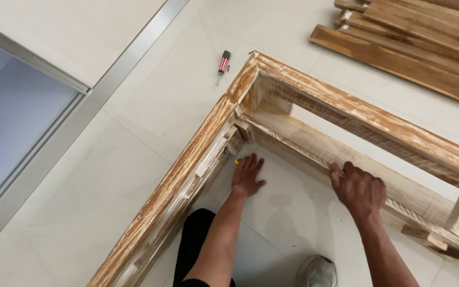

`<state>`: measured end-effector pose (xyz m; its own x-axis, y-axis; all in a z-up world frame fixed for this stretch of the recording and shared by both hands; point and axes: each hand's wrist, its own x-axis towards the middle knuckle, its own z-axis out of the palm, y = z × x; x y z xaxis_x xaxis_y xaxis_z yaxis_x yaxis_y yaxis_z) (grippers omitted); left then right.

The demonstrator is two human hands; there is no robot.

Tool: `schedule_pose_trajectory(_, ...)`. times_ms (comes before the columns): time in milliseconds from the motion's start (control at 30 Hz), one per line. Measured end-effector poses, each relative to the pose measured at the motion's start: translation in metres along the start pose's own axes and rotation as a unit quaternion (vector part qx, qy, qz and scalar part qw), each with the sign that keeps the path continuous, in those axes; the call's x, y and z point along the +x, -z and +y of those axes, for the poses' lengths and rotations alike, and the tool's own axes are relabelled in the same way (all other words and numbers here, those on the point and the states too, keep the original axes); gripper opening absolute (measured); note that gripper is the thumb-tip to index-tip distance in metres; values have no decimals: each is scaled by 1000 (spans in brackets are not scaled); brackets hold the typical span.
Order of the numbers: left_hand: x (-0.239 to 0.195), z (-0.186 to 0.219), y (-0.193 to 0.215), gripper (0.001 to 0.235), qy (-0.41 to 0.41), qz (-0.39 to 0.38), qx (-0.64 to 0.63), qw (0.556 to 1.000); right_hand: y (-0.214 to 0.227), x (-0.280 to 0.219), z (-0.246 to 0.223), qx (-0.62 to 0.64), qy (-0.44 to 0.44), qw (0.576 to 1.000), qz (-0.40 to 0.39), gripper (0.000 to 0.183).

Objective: The person kneels on a tiled floor and uses a yellow-handled screwdriver to drive screws into a wooden frame structure. They hold the frame steady with one hand while turning the screwdriver with the other, securing a joint between two wooden pieces.

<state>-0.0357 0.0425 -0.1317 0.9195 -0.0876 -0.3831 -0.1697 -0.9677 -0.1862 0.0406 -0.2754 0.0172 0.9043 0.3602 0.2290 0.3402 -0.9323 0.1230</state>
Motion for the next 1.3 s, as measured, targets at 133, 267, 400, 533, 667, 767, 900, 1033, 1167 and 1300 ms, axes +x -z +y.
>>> schedule_pose_trajectory(133,26,15,-41,37,-65,149,-56,985,-5,-2,11,3,-4,1000,31,54)
schedule_pose_trajectory(267,2,20,-10,33,-46,344,-166,923,-8,-9,4,7,-4,1000,21,56)
schedule_pose_trajectory(400,17,20,29,26,-31,316,-193,928,8,9,14,25,8,997,68,46)
schedule_pose_trajectory(533,-2,60,64,27,-41,108,-67,991,13,-11,8,13,3,998,62,44)
schedule_pose_trajectory(667,-14,87,77,16,-12,88,-184,979,2,-3,6,-9,1,999,54,46)
schedule_pose_trajectory(767,-21,66,136,34,-45,436,-290,851,2,23,11,-19,31,995,98,46)
schedule_pose_trajectory(900,-58,44,170,50,-5,535,-531,658,-14,-5,8,-6,20,997,70,51)
schedule_pose_trajectory(1033,-36,23,148,51,-49,627,-337,701,-14,-1,10,-4,13,997,70,53)
schedule_pose_trajectory(1167,-40,13,127,50,-17,641,-325,695,-9,-7,4,11,8,999,48,54)
schedule_pose_trajectory(1300,-26,10,114,52,18,627,-348,696,-11,-3,8,13,5,998,62,57)
